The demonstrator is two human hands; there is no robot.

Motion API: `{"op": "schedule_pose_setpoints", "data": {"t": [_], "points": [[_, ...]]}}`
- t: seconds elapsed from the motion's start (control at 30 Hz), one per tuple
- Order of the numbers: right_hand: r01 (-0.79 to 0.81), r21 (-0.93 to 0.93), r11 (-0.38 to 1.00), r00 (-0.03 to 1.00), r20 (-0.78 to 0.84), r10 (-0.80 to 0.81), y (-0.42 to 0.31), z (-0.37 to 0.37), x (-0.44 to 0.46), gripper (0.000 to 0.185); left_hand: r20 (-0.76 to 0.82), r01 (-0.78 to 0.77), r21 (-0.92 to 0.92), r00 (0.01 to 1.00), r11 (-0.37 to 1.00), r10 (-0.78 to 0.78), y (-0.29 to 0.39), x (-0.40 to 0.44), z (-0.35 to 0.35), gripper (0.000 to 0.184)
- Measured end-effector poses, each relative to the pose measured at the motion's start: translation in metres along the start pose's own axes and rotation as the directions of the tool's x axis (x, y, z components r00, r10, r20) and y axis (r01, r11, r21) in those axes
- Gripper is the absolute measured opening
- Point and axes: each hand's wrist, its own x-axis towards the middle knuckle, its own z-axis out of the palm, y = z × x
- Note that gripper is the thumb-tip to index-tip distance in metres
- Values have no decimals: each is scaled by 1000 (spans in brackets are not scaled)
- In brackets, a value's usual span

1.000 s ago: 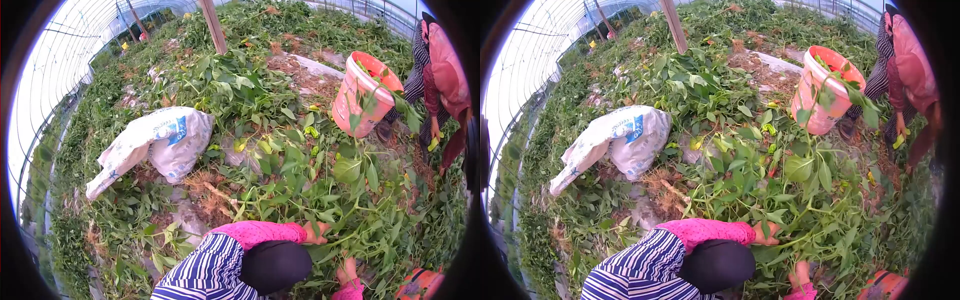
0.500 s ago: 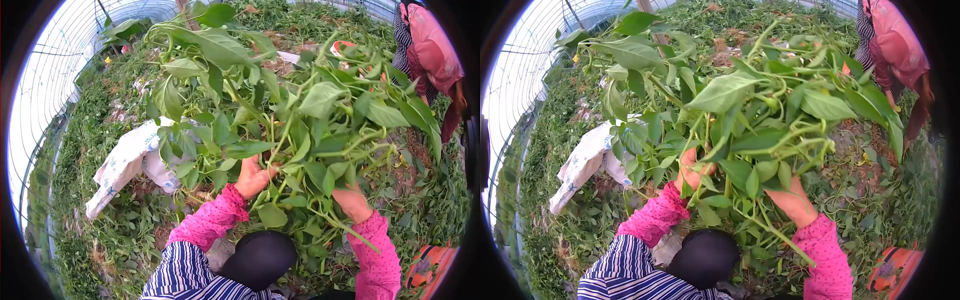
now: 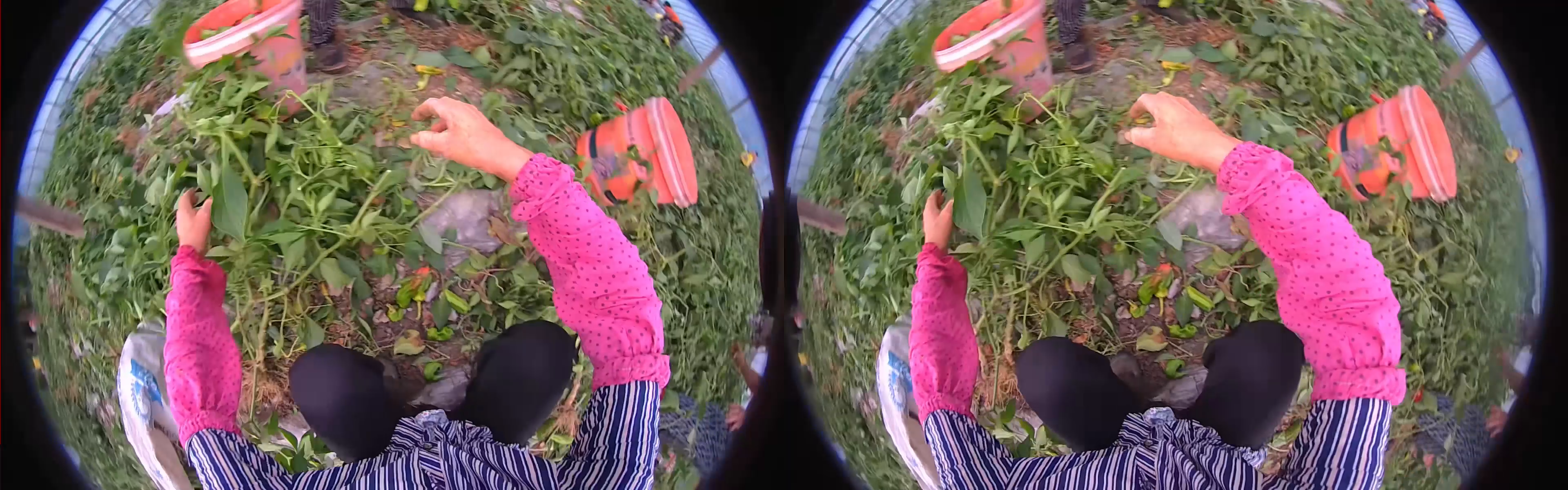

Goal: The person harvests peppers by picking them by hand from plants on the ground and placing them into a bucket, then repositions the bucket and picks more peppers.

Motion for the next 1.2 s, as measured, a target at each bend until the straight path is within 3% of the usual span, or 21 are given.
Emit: {"op": "schedule_pose_setpoints", "data": {"t": [0.03, 0.13, 0.27, 0.33, 0.37, 0.4, 0.5, 0.6, 0.63, 0.7, 0.73, 0.8, 0.83, 0.87, 0.93, 0.97, 1.0, 1.03, 1.1, 1.17, 1.2], "points": [[-88, 70, 994, 994, -54, 92, 22, -18, -25, 38, 71, 58, -154, 996, 986, -47, 7, -5, 6, 50], [-208, 109, 972, 894, -382, 234, 98, -73, -113, 22, 182, 42, -212, 983, 976, -3, 34, -15, 8, 44], [-406, 282, 869, 515, -715, 473, 175, -127, -261, 21, 146, -112, -187, 979, 976, 141, 67, -12, 29, 32], [-513, 369, 775, 279, -782, 557, 183, -131, -332, 21, 127, -191, -187, 968, 964, 217, 120, -22, 40, 31], [-517, 362, 776, 229, -815, 533, 203, -129, -375, 20, 88, -255, -183, 958, 949, 275, 149, -32, 50, 29], [-653, 315, 688, 172, -824, 540, 202, -124, -404, 20, 103, -268, -197, 951, 943, 291, 172, -40, 62, 29], [-509, 692, 512, -158, -660, 734, 228, -91, -475, 24, 289, -361, -217, 864, 907, 413, 257, -74, 100, 23], [-815, 420, 398, 60, -623, 780, 252, -48, -517, 32, 490, -467, -366, 639, 805, 593, 329, -118, 142, 20], [-840, 424, 339, 49, -563, 825, 275, -28, -527, 41, 485, -530, -448, 532, 720, 694, 345, -133, 161, 20], [-820, 467, 332, 103, -449, 887, 284, -12, -505, 58, 560, -517, -570, 325, 639, 762, 384, -170, 191, 21], [-877, 441, 190, 29, -346, 938, 284, -12, -485, 59, 550, -546, -614, 222, 570, 805, 401, -189, 202, 20], [-699, 697, 163, 120, -111, 987, 312, 8, -467, 61, 490, -624, -681, 0, 383, 871, 432, -227, 217, 20], [-731, 652, 201, 76, -214, 974, 277, -1, -428, 56, 490, -609, -721, -109, 331, 865, 445, -244, 221, 22], [-502, 835, 225, 146, -174, 974, 276, 11, -407, 52, 421, -596, -762, -161, 252, 893, 456, -263, 222, 25], [-363, 834, 414, 232, -350, 908, 296, 57, -387, 62, 367, -612, -785, -331, 98, 869, 484, -291, 214, 26], [-568, 664, 487, 233, -438, 868, 274, 52, -375, 69, 340, -610, -792, -411, 21, 846, 498, -303, 208, 27], [-461, 702, 544, 310, -446, 839, 273, 61, -367, 73, 294, -579, -815, -440, -17, 849, 505, -315, 206, 27], [-491, 601, 631, 329, -543, 773, 268, 73, -359, 76, 217, -547, -833, -459, -82, 861, 514, -324, 207, 27], [-596, 598, 537, 357, -402, 843, 234, 74, -334, 78, 134, -532, -833, -458, -151, 879, 530, -337, 211, 28], [-600, 583, 547, 355, -418, 836, 199, 82, -313, 65, 117, -601, -773, -449, -202, 886, 542, -345, 225, 31], [-571, 540, 618, 481, -390, 785, 184, 95, -306, 60, 186, -662, -721, -471, -206, 862, 542, -346, 235, 37]]}}
